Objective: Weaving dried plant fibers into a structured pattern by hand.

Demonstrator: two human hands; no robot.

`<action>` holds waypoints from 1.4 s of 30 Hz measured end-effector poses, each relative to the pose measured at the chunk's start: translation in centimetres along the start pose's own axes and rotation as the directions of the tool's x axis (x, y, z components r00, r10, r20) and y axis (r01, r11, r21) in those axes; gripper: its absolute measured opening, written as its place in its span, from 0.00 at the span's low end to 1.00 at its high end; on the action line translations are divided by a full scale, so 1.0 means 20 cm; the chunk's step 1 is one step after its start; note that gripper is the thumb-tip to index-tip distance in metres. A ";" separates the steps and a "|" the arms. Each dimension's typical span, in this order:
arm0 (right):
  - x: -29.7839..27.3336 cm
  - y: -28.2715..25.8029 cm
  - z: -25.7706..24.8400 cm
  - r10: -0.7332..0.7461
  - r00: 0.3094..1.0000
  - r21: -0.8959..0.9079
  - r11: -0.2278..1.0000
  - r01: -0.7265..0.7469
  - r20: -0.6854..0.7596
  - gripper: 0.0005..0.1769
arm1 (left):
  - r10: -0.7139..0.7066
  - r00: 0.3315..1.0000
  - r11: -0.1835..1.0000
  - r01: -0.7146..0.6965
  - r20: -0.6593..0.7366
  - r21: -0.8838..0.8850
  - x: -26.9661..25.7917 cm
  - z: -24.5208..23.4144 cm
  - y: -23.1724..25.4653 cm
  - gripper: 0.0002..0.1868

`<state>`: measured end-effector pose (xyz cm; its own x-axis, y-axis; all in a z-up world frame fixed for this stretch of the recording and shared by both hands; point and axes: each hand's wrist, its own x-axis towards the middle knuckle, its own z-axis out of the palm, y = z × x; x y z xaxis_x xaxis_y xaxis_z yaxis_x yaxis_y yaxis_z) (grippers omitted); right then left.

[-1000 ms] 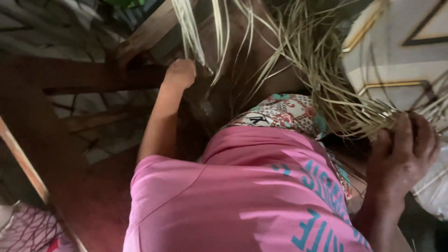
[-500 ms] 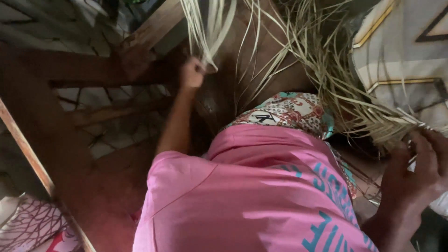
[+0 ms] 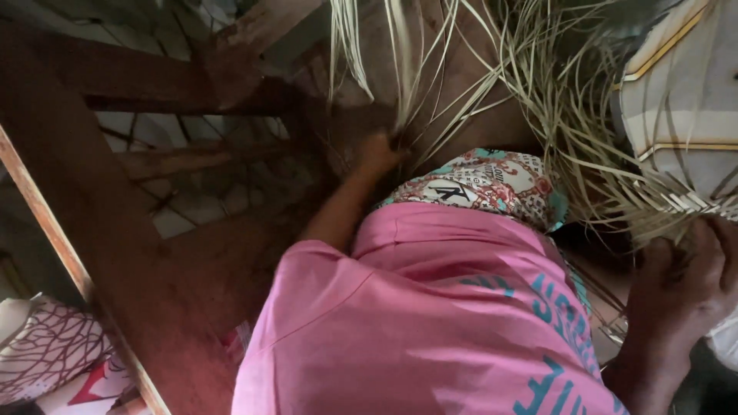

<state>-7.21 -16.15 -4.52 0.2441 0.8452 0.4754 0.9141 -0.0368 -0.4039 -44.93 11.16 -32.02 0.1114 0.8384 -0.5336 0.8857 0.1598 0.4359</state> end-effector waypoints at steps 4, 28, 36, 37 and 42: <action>-0.02 0.02 0.01 -0.010 1.000 -0.104 0.995 0.009 -0.011 0.17 | 0.154 0.973 0.932 -0.086 -0.170 0.352 0.28 0.19 -0.37 0.11; 0.04 -0.01 0.00 -0.101 0.993 -0.252 0.964 0.082 -0.065 0.10 | 0.327 0.854 0.921 -0.190 -0.406 0.342 0.05 -0.41 0.04 0.44; 0.05 -0.04 0.01 -0.083 0.992 -0.251 0.966 0.056 -0.097 0.11 | 0.816 0.576 0.507 -0.754 0.049 0.417 0.02 0.09 0.68 0.24; 0.05 -0.04 0.01 -0.083 0.992 -0.256 0.965 0.057 -0.095 0.10 | 0.706 0.701 0.610 -0.676 0.104 0.413 0.07 0.16 0.76 0.38; 0.02 0.01 0.00 -0.027 0.997 -0.221 0.975 0.010 -0.077 0.08 | 0.593 0.802 0.769 -0.540 0.068 -0.343 0.31 0.11 0.97 0.14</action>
<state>-6.91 -15.81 -4.47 0.2432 0.8025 0.5448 0.9653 -0.1454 -0.2168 -26.03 18.28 -28.54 0.6457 0.7316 -0.2187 0.4663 -0.1510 0.8717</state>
